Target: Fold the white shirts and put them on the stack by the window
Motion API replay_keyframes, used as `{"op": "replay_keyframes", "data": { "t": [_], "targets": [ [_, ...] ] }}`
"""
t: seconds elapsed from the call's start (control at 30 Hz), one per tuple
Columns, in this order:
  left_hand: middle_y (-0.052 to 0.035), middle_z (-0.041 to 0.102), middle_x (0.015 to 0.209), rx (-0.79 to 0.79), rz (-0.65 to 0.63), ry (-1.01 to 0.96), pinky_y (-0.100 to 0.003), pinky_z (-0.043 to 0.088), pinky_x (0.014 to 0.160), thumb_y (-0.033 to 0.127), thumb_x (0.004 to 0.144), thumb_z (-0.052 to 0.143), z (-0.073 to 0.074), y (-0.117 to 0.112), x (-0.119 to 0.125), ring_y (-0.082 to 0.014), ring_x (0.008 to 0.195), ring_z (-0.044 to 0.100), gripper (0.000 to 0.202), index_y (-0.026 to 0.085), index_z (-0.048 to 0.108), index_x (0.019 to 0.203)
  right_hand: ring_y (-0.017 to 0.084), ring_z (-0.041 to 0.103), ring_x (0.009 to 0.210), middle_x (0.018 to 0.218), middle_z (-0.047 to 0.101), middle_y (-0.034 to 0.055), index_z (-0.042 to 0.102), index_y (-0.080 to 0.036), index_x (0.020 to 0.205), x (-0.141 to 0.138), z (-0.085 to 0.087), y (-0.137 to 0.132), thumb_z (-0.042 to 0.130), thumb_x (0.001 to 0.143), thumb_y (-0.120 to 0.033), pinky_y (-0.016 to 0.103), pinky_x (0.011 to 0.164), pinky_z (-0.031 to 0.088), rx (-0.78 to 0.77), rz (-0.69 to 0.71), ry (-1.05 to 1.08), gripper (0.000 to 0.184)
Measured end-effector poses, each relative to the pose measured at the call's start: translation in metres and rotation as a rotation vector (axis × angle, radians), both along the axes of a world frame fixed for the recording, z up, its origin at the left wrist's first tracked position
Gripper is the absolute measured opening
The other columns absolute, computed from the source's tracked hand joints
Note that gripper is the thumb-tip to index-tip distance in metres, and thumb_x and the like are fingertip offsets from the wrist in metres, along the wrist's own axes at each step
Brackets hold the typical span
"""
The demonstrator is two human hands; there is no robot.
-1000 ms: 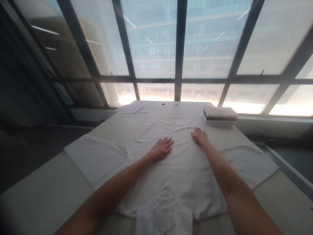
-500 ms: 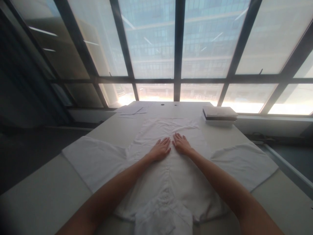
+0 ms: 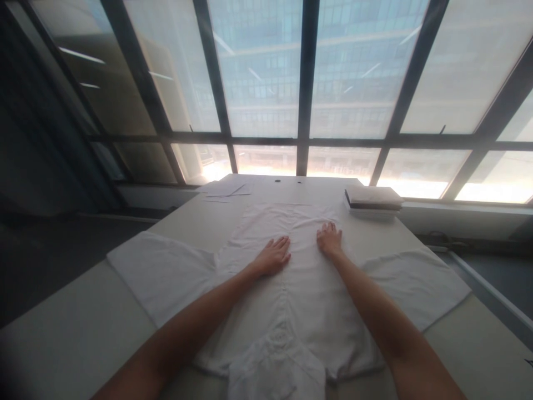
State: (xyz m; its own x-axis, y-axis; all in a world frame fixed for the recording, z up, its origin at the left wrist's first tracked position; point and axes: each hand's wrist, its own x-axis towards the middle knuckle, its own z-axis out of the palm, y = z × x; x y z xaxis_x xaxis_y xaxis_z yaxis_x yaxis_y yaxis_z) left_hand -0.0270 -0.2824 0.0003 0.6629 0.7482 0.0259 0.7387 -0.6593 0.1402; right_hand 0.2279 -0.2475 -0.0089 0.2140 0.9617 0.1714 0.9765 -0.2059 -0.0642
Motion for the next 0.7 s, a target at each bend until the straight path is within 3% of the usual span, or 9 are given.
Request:
{"op": "replay_keyframes", "data": {
  "t": [0.17, 0.23, 0.53, 0.7],
  "targets": [
    [-0.0123, 0.018, 0.166, 0.011, 0.001, -0.011, -0.05, 0.012, 0.123, 0.048, 0.103, 0.02, -0.002, 0.001, 0.0, -0.0235, 0.154, 0.014, 0.066, 0.012, 0.023, 0.159, 0.025, 0.023, 0.15, 0.163, 0.03, 0.0153, 0.037, -0.016, 0.154, -0.053, 0.004, 0.0, 0.024, 0.104, -0.034, 0.049, 0.119, 0.021, -0.038, 0.27, 0.081, 0.055],
    [-0.0122, 0.019, 0.166, 0.017, 0.002, -0.011, -0.05, 0.012, 0.123, 0.048, 0.104, 0.02, -0.003, 0.001, 0.0, -0.0234, 0.154, 0.014, 0.065, 0.014, 0.022, 0.159, 0.026, 0.022, 0.151, 0.164, 0.028, 0.0146, 0.034, -0.015, 0.155, -0.064, 0.003, 0.0, 0.025, 0.103, -0.034, 0.05, 0.12, 0.018, -0.055, 0.313, 0.089, 0.056],
    [-0.0116, 0.014, 0.167, -0.012, -0.036, 0.063, -0.051, 0.012, 0.123, 0.052, 0.104, 0.016, 0.001, 0.002, -0.003, -0.025, 0.155, 0.009, 0.068, 0.014, 0.015, 0.161, 0.027, 0.023, 0.15, 0.164, 0.028, 0.0144, 0.034, -0.012, 0.155, -0.061, -0.009, 0.002, 0.026, 0.102, -0.034, 0.053, 0.12, 0.017, -0.001, 0.312, 0.093, 0.058],
    [-0.0069, 0.014, 0.168, -0.034, 0.012, 0.088, -0.051, 0.013, 0.123, 0.054, 0.104, 0.015, 0.007, 0.033, -0.047, -0.0244, 0.155, 0.01, 0.066, 0.021, 0.017, 0.161, 0.027, 0.023, 0.15, 0.164, 0.027, 0.0149, 0.033, -0.012, 0.156, -0.062, -0.008, 0.002, 0.024, 0.102, -0.035, 0.052, 0.12, 0.017, -0.018, 0.321, 0.093, 0.059]
  ]
}}
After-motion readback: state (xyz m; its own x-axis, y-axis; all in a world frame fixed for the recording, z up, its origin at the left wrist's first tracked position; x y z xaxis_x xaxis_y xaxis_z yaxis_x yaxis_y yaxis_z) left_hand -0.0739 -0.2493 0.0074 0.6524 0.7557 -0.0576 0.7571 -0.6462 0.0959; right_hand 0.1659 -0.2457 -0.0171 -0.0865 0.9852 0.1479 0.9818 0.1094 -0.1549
